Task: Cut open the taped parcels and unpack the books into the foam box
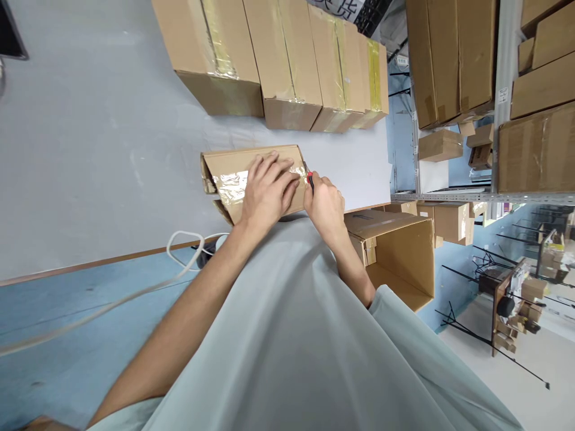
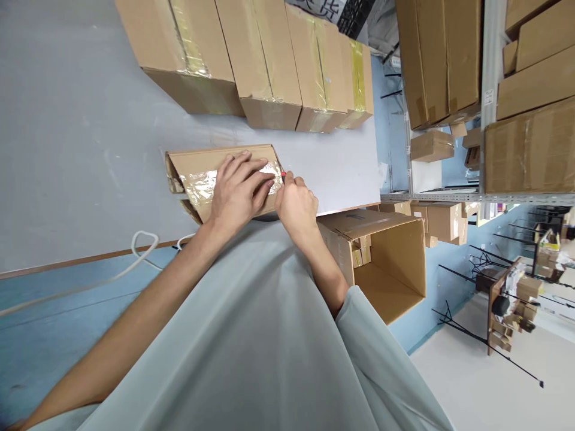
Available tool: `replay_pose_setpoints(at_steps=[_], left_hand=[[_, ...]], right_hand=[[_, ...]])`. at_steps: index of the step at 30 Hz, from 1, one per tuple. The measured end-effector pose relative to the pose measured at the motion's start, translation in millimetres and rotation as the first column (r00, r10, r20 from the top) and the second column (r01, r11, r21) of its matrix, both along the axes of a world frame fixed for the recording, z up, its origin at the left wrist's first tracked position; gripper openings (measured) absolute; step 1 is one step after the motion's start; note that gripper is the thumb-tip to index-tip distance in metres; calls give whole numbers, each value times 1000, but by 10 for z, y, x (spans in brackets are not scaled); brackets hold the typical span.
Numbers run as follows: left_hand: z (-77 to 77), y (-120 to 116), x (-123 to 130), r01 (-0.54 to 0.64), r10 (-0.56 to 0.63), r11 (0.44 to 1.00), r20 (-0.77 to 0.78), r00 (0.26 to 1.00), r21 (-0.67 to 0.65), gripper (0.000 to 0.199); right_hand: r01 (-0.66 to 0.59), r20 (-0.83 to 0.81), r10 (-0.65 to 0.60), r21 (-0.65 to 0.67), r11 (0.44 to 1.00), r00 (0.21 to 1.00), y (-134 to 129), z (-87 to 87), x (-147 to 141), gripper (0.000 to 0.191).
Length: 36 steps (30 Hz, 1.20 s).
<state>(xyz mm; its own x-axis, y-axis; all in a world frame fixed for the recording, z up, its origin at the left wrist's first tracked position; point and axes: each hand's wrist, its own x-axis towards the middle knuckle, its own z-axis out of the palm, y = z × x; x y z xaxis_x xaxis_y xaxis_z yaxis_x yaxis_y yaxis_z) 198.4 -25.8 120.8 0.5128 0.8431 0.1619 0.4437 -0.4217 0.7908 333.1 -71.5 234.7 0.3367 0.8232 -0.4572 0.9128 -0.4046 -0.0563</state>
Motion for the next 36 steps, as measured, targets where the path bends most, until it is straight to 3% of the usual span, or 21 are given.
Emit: replay_pose_setpoints(at_steps=[5,10,16,23,29,36], left_hand=[[-48,-8,22,-15,15,1000,-10,1000,9,34],[-41,-52,34,-13,13,1000,-35,999,-8,32],[-60,-86,61,-35,34,999,-44,998,-6,35],[-117,-35,46,-39,40,999,-71,997,19,36],[-95,-63,44,-34,37,999,-81,996,35,35],[-82,-161,36,-37,41,998,-102,994,42,32]], right_hand=[[-19,31,21,-48,999,999,134,115,-76,40],[-24,29,29,-159,987,999,25,306,-90,35],[-28,27,32,-143,989,999,24,302,-86,37],[-14,26,20,-197,980,999,-320,308,-130,40],[-12,-38,5,-174,985,999,-413,286,-24,49],[-36,-17,33,-224,974,999,-513,521,-16,48]])
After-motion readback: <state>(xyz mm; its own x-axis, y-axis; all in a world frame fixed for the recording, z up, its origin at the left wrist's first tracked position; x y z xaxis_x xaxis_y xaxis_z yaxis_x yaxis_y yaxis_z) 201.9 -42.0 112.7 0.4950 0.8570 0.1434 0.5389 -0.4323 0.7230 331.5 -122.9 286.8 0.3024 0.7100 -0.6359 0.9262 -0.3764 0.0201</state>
